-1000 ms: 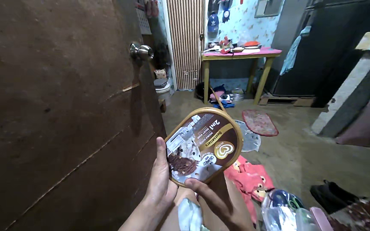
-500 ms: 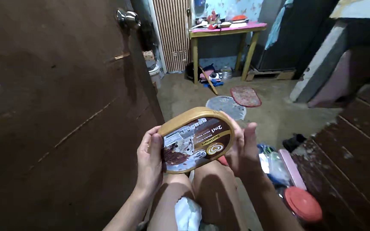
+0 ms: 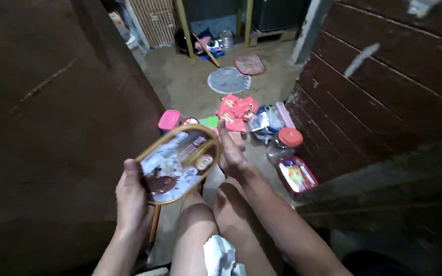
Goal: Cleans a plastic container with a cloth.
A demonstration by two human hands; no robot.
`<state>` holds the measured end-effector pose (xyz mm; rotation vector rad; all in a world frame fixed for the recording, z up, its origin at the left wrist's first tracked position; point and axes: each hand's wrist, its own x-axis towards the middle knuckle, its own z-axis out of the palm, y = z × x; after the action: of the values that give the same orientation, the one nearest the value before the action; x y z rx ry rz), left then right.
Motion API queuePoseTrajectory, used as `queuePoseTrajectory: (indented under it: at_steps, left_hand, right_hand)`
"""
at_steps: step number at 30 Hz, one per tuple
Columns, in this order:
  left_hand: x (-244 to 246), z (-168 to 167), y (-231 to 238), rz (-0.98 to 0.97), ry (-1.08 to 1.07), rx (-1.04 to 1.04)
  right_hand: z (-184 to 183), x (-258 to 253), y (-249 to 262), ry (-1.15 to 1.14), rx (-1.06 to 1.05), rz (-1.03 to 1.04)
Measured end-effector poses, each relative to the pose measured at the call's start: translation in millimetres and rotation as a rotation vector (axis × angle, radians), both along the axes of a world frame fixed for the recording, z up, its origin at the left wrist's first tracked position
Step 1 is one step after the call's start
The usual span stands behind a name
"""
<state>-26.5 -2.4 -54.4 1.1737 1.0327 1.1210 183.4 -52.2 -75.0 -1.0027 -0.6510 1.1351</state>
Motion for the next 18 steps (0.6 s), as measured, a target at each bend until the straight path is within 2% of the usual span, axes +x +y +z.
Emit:
queuePoseTrajectory:
  at_steps: [1, 3, 6, 9, 14, 18]
  left_hand:
    - [-9.8, -6.5, -1.5, 0.016, -0.051, -0.094]
    - [-39.3, -34.0, 3.8, 0.053, -0.077, -0.218]
    - [-85.4, -85.7, 7.8, 0.120, -0.045, -0.396]
    - [-108.4, -125.8, 7.1, 0.171, 0.012, -0.592]
    - [-111.7, -182.1, 40.9, 0.202, 0.014, -0.777]
    - [-81.8, -240.0, 96.0, 0.334, -0.079, -0.911]
  right_hand:
    - [-16.7, -1.7, -4.4, 0.098, -0.089, 0.005]
    - [-60.4, -1.6, -16.5, 0.229, -0.263, -0.116]
    - [-141.9, 11.5, -48.5, 0.320, -0.547, -0.338]
    - [-214.5, 39.8, -96.5, 0.364, -0.770, -0.446]
    - [-304.0, 109.6, -155.7, 0.444, -0.978, -0.661]
    - [-329.3, 155.0, -168.1, 0.525, -1.011, -0.775]
